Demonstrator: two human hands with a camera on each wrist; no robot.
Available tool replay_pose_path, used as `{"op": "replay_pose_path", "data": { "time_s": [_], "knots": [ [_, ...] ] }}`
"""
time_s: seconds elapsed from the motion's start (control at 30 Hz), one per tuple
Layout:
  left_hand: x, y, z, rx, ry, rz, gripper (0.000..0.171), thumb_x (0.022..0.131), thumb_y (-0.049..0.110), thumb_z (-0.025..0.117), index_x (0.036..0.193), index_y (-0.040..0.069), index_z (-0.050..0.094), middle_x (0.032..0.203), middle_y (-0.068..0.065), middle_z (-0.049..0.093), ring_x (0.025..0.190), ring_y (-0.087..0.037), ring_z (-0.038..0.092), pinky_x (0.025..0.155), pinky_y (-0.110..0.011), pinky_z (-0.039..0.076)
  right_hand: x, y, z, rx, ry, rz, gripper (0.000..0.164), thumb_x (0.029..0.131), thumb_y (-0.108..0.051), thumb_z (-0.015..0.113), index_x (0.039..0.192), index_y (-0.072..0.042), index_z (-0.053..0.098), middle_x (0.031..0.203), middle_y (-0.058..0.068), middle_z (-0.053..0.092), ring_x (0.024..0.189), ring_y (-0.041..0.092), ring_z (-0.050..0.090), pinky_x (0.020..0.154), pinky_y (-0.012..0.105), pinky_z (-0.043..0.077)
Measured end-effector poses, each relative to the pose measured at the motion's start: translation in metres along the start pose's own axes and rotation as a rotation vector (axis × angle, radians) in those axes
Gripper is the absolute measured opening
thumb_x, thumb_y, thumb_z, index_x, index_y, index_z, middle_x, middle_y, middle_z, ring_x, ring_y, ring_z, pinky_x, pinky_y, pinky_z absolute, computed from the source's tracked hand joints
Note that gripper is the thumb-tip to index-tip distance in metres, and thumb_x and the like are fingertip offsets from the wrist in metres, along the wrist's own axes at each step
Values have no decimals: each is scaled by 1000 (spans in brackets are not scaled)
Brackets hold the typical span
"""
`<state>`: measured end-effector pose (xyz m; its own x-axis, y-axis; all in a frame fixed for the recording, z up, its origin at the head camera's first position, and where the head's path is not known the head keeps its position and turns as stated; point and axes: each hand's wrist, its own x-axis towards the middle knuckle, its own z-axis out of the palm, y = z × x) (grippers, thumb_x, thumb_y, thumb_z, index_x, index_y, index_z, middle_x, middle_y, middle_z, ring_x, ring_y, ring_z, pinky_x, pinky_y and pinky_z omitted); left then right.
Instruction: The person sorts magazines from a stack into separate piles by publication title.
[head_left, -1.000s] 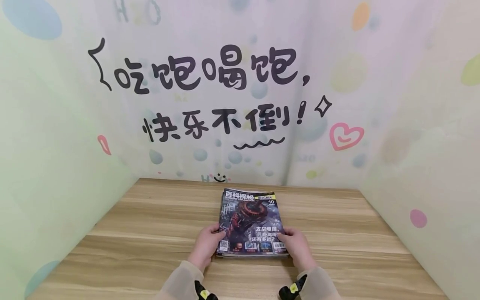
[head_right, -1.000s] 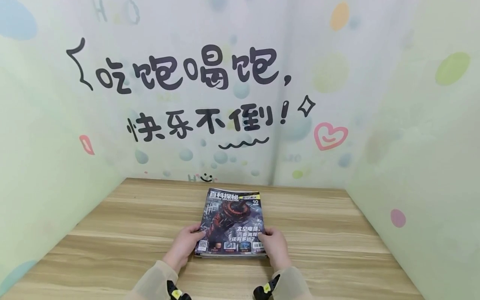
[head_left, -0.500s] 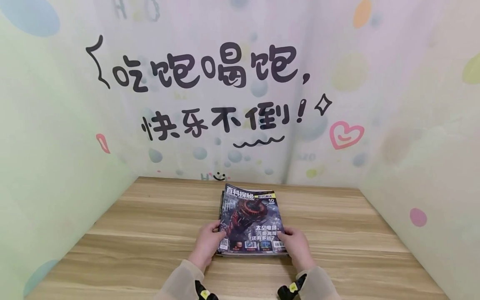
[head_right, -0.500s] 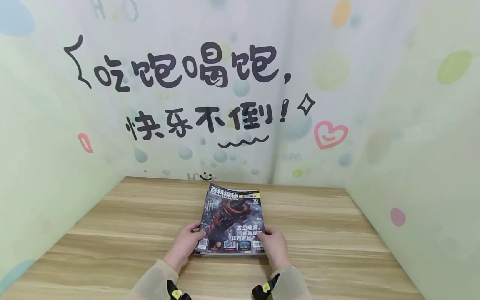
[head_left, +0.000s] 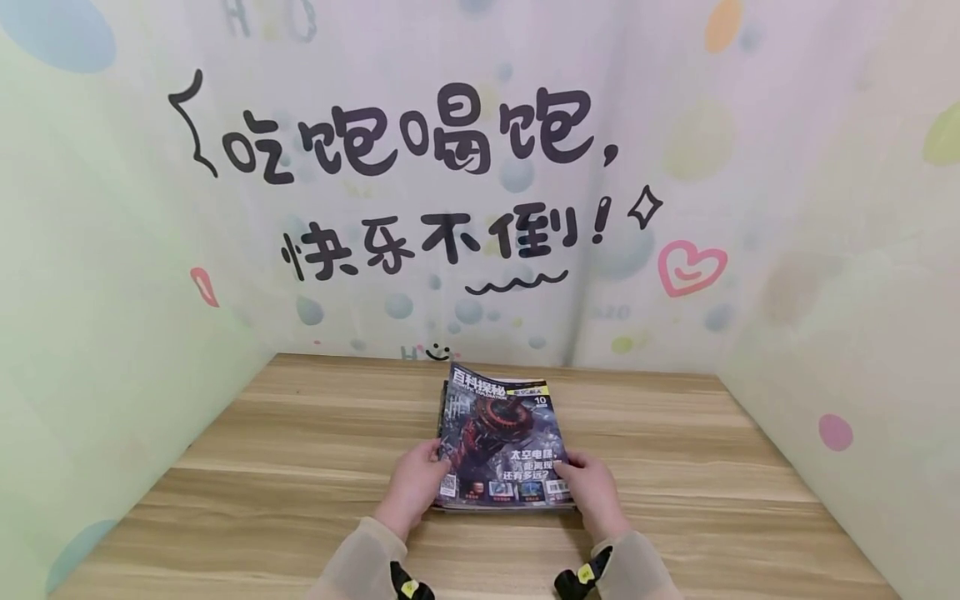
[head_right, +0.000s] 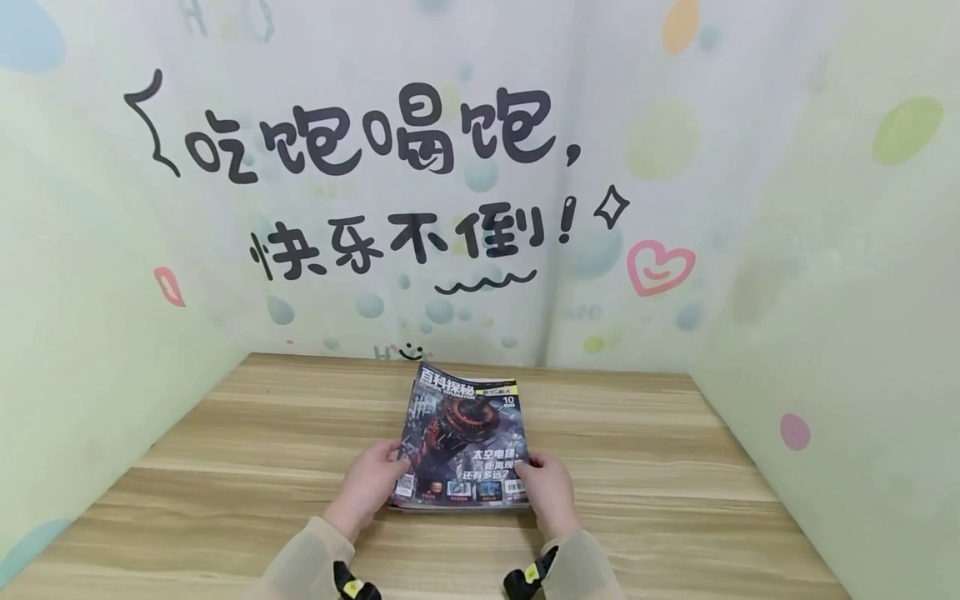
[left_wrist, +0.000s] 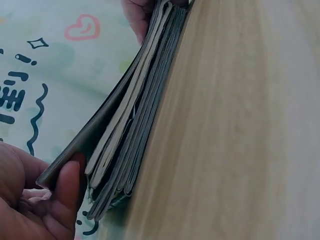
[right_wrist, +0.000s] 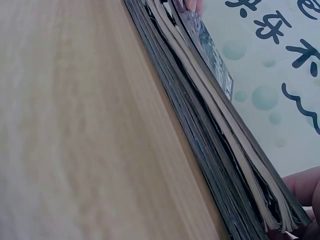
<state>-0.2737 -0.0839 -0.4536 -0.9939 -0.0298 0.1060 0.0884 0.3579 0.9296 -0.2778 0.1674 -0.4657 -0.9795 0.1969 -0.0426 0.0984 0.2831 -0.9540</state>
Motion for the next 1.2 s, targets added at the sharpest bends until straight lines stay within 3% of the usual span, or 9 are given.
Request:
{"op": "replay_pose_path", "data": {
  "time_s": [0.2,0.4,0.53,0.67,0.8,0.97,1.2],
  "knots": [
    [-1,-4,-2,-303,-83,-79,50,95,1,44,140,-15,30,124,-38,49,78,-22,63,52,-36,56,0,-1,0,-5,-7,-16,39,90,-11,59,122,10,58,117,23,60,100,28,55,82,35,47],
    [0,-12,-2,-460,-103,-127,48,97,0,42,141,-13,30,110,-26,58,71,-16,61,51,-29,54,0,-2,-2,22,-25,-26,46,91,-15,60,128,12,53,127,28,54,112,34,51,97,47,41],
    [-2,-11,-3,-487,-106,-140,48,97,0,41,142,-13,29,109,-23,59,70,-15,59,53,-27,53,0,-3,-2,33,-14,-22,50,93,-19,60,130,12,50,129,29,51,115,36,49,99,48,40],
    [-2,-11,-2,-516,-102,-155,48,97,1,42,141,-13,29,108,-20,60,70,-14,59,52,-26,52,0,-4,-1,62,6,-3,42,92,-20,60,119,11,57,112,22,59,99,29,54,83,37,46],
    [-2,-11,-2,-528,-93,-164,48,97,0,42,141,-14,30,106,-20,61,69,-14,60,52,-25,51,-1,-7,-1,89,9,33,34,91,-20,58,110,8,60,97,14,60,86,23,54,69,29,44],
    [-2,-11,-2,-514,-82,-186,45,97,1,42,139,-12,34,109,-20,61,72,-14,61,54,-25,52,-2,-8,-3,78,5,58,32,90,-17,54,110,7,60,97,13,60,88,24,53,69,30,42],
    [-3,-8,-3,-500,-87,-202,46,99,3,41,141,-12,31,116,-27,57,72,-15,60,55,-26,52,-2,-10,-3,5,22,7,31,87,-14,59,107,9,64,94,14,63,88,25,54,68,30,43]
  ]
}}
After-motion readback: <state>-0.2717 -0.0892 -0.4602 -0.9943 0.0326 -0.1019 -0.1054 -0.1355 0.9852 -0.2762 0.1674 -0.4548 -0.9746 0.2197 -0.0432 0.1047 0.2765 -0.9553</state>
